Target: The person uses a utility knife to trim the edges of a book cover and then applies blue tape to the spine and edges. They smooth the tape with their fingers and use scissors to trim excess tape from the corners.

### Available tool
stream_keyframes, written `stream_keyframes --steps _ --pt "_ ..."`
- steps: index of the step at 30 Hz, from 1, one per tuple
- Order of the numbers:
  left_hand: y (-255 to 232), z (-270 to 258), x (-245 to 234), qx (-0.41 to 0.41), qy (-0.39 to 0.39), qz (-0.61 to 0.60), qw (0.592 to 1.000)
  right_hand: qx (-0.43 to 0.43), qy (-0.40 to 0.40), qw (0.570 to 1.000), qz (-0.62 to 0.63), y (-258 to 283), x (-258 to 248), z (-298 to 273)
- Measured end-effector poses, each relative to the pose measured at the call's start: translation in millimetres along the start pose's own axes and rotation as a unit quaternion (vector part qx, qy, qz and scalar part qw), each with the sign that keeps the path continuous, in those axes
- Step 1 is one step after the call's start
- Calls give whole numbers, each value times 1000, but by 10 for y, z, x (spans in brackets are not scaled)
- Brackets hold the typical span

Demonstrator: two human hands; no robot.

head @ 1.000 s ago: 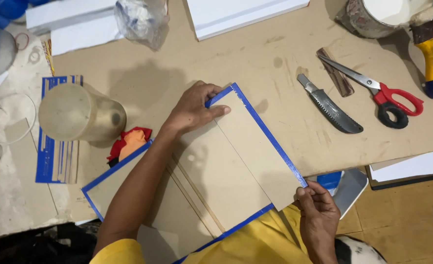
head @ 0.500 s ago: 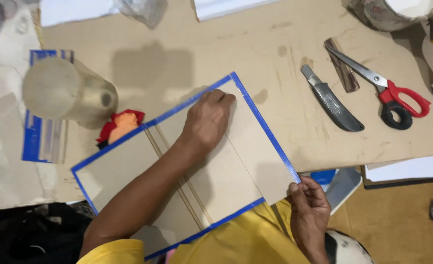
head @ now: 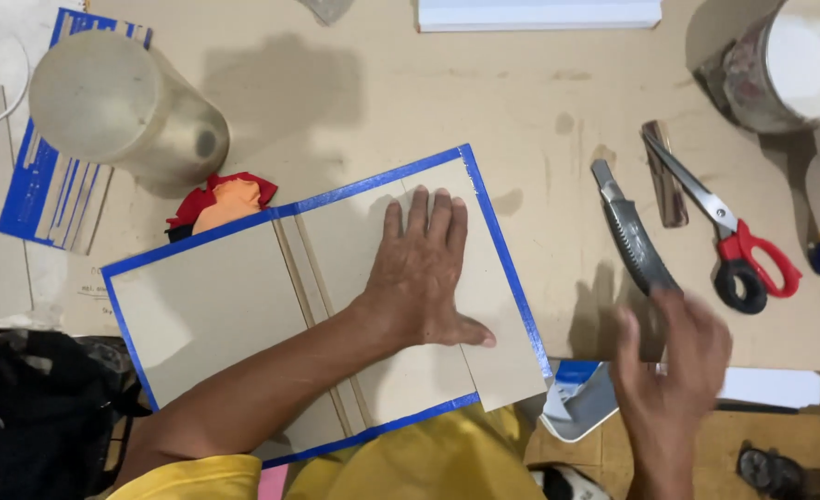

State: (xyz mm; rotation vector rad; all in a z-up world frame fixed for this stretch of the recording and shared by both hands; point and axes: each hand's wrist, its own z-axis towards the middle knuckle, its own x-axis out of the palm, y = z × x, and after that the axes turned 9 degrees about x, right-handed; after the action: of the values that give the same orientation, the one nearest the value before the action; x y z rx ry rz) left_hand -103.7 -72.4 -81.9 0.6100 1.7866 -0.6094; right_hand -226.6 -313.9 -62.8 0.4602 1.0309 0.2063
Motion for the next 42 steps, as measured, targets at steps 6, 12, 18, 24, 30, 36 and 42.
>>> stream_keyframes --steps 6,12,18,24,30,36,42 --pt "-5 -33 121 -10 0 -81 997 -14 58 973 -224 -313 427 329" --pt "-8 -75 234 15 -102 -61 993 62 175 980 68 77 391 181" --pt "-28 -36 185 11 -88 -51 995 15 201 978 48 354 540 112" --pt "-91 -10 169 -5 -52 5 999 43 235 971 26 377 595 127" --pt "-89 -19 168 -2 -61 12 998 60 244 968 -1 459 612 165" --pt "-80 -3 117 4 -53 13 998 9 242 970 -5 568 541 289" --pt "-90 28 -169 7 81 -25 996 -38 279 959 -34 645 42 242"
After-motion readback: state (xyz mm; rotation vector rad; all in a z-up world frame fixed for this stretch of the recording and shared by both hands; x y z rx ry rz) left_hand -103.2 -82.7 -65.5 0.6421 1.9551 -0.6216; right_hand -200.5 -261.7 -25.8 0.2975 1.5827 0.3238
